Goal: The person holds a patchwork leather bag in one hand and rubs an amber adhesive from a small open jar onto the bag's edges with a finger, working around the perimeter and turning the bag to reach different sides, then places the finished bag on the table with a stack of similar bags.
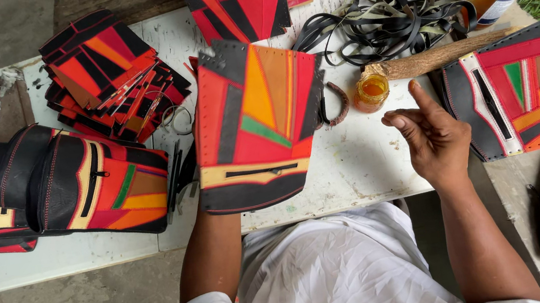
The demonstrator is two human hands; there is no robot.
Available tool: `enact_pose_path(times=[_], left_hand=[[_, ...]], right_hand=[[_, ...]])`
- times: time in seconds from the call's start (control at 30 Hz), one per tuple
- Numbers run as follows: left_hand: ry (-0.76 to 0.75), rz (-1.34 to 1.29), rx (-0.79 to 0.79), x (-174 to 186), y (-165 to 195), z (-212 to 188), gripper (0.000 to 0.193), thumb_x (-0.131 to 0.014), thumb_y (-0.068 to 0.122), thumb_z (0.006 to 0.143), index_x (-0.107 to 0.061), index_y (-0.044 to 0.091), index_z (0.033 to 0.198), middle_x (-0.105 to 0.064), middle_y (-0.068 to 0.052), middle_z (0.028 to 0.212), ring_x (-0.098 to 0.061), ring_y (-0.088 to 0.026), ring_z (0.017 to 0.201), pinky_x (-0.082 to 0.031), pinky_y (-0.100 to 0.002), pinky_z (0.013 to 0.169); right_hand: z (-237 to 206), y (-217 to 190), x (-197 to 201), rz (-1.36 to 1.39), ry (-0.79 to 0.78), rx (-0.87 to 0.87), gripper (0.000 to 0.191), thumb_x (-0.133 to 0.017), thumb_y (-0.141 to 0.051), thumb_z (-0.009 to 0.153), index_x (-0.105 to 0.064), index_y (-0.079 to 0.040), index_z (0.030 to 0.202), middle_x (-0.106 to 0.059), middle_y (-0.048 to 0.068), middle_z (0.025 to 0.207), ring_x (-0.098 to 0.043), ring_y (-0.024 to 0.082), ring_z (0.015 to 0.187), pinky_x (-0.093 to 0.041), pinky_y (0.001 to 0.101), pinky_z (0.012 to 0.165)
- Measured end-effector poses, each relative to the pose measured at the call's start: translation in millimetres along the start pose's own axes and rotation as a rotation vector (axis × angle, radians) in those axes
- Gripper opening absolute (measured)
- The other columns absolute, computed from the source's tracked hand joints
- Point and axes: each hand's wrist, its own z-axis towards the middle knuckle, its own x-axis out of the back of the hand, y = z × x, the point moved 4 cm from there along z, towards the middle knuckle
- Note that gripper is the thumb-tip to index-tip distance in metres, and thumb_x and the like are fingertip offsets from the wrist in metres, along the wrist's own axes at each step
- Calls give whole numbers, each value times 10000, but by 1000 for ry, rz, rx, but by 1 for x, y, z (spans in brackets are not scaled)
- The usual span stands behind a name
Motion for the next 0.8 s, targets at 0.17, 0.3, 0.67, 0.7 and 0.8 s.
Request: enact_pose_path(times=[0.17,0.3,0.67,0.7,0.8], left_hand=[[-38,-17,39,-2,2,-11,466,-510,357,1090,-569,5,1389,-670,-133,1263,-664,-232,1119,-546,-384,949],[-51,-29,51,-4,-1,-14,494,-509,378,1080,-556,6,1402,-654,-137,1283,-649,-241,1138,-532,-396,963],[-53,-21,74,-8,-6,-22,575,-505,435,1051,-520,10,1437,-609,-147,1339,-610,-264,1191,-495,-428,1001],[-51,-21,72,-8,-5,-23,582,-505,440,1049,-516,10,1440,-605,-148,1344,-606,-266,1196,-492,-431,1005],[-47,-21,66,-7,-1,-27,604,-504,456,1041,-507,11,1450,-593,-150,1360,-595,-272,1211,-482,-439,1015]], right_hand=[[-1,7,0,22,16,4,548,-569,27,1095,-387,0,1611,-736,160,1194,-702,181,1127,-545,309,1006],[-2,17,0,81,-1,24,594,-386,125,1070,-288,-10,1640,-614,218,1459,-647,279,1313,-500,358,1105],[-3,25,-1,64,26,45,631,-405,142,1060,-258,-13,1654,-607,249,1464,-631,313,1345,-486,381,1127],[-4,26,-1,55,40,19,640,-419,137,1053,-257,-8,1655,-621,250,1450,-644,305,1333,-490,373,1106],[-7,28,-1,126,67,-68,722,-632,78,1003,-260,22,1619,-658,254,1317,-673,274,1220,-566,377,1038]])
